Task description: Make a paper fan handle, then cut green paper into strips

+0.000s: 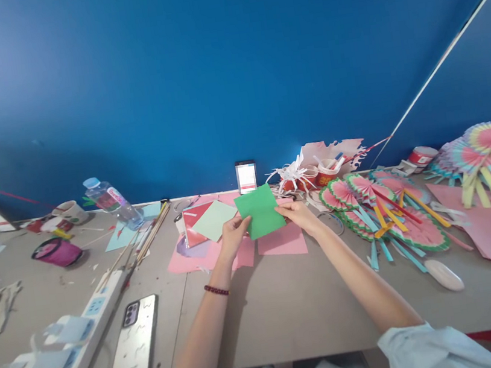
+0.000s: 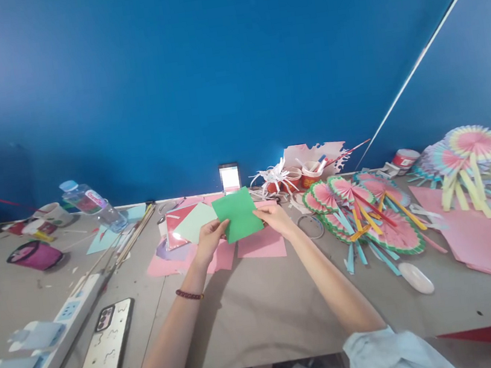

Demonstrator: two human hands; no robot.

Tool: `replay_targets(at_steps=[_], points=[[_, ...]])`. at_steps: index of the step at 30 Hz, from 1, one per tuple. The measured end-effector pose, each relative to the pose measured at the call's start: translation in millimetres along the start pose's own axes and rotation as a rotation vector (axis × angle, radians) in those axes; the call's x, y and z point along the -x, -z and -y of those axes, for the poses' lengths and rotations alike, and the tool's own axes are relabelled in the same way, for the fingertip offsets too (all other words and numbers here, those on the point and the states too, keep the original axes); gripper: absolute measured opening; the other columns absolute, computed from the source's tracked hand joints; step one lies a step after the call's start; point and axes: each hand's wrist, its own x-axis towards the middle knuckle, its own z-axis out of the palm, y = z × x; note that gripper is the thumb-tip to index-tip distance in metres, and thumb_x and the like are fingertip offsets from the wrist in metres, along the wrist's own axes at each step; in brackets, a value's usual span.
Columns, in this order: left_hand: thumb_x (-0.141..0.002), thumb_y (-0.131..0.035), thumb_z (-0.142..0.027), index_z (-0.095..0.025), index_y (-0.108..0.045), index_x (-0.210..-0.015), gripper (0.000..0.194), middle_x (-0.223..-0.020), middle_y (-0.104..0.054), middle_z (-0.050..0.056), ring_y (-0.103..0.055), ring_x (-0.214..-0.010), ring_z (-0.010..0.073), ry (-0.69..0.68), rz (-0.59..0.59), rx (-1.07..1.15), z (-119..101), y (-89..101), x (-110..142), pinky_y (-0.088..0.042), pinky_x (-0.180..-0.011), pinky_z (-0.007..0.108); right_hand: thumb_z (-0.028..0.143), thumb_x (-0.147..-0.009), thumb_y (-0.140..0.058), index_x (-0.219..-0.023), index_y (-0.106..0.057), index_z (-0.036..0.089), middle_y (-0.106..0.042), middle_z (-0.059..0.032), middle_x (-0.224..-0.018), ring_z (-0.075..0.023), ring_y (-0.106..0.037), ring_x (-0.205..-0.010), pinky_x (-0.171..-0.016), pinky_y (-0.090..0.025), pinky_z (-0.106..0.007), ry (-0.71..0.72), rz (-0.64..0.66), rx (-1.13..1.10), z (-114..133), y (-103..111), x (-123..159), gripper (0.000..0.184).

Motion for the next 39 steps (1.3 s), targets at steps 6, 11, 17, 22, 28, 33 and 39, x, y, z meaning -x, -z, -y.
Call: replay_targets(at_steps=[6,11,17,22,28,33,39], points=[[-0.060,-0.081,-0.057,-0.017,-0.061,-0.054,0.045,-0.047,-0.053,-0.003,-0.049,-0.044,0.0107,0.021,0.017,-0.029,15,4.4,20,-0.042,-0.044,0.023,0.050,-0.067,-0.077,-0.083,-0.076,0.015,-0.074,-0.0053,-0.070,-0.0159,-0.063,-0.060,-0.062,-0.053,-0.030,-0.057,-0.055,-0.005,-30,7,19,0.038],[-0.064,-0.079,-0.058,-0.019,-0.059,-0.055,0.045,-0.046,-0.048,-0.004,-0.047,-0.041,0.0103,-0.042,-0.075,0.016,32,9.0,28,-0.037,-0.040,0.023,0.035,-0.086,-0.057,-0.095,-0.074,0.016,-0.078,-0.0103,-0.090,-0.0204,-0.069,-0.077,-0.071,-0.054,-0.031,0.066,-0.272,0.382,-49,28,4,0.027],[-0.060,-0.082,-0.062,-0.018,-0.063,-0.064,0.048,-0.043,-0.052,-0.004,-0.048,-0.036,0.0113,0.012,-0.056,0.092,32,9.9,29,-0.037,-0.037,0.024,0.009,-0.082,-0.051,-0.098,-0.074,0.015,-0.076,-0.0131,-0.108,-0.0225,-0.066,-0.100,-0.098,-0.045,-0.034,0.138,-0.301,0.654,-44,59,-36,0.029],[-0.059,-0.082,-0.063,-0.018,-0.064,-0.066,0.049,-0.041,-0.052,-0.004,-0.048,-0.034,0.0112,0.018,-0.065,0.109,32,8.5,29,-0.034,-0.034,0.023,0.001,-0.077,-0.055,-0.097,-0.077,0.019,-0.076,-0.0090,-0.107,-0.0211,-0.068,-0.099,-0.095,-0.048,-0.033,0.152,-0.175,0.838,-42,66,-52,0.034],[-0.055,-0.083,-0.064,-0.018,-0.062,-0.062,0.052,-0.041,-0.053,-0.005,-0.048,-0.033,0.0104,0.034,-0.061,0.166,33,5.5,29,-0.035,-0.035,0.023,0.013,-0.087,-0.059,-0.106,-0.076,0.015,-0.073,-0.0140,-0.115,-0.0213,-0.066,-0.102,-0.092,-0.046,-0.028,0.120,-0.088,1.011,-41,68,-62,0.025],[-0.057,-0.082,-0.063,-0.017,-0.063,-0.063,0.050,-0.041,-0.051,-0.005,-0.048,-0.035,0.0110,0.036,-0.042,0.168,30,4.7,30,-0.037,-0.037,0.024,0.017,-0.087,-0.058,-0.103,-0.077,0.014,-0.077,-0.0112,-0.099,-0.0197,-0.068,-0.090,-0.079,-0.046,-0.024,0.019,-0.056,1.087,-36,67,-71,0.025],[-0.060,-0.081,-0.064,-0.017,-0.063,-0.063,0.050,-0.043,-0.054,-0.004,-0.049,-0.036,0.0111,0.033,-0.031,0.147,30,5.5,31,-0.036,-0.038,0.024,0.016,-0.081,-0.061,-0.100,-0.079,0.018,-0.078,-0.0091,-0.098,-0.0205,-0.070,-0.089,-0.075,-0.047,-0.025,-0.097,-0.103,1.106,-33,64,-73,0.026]])
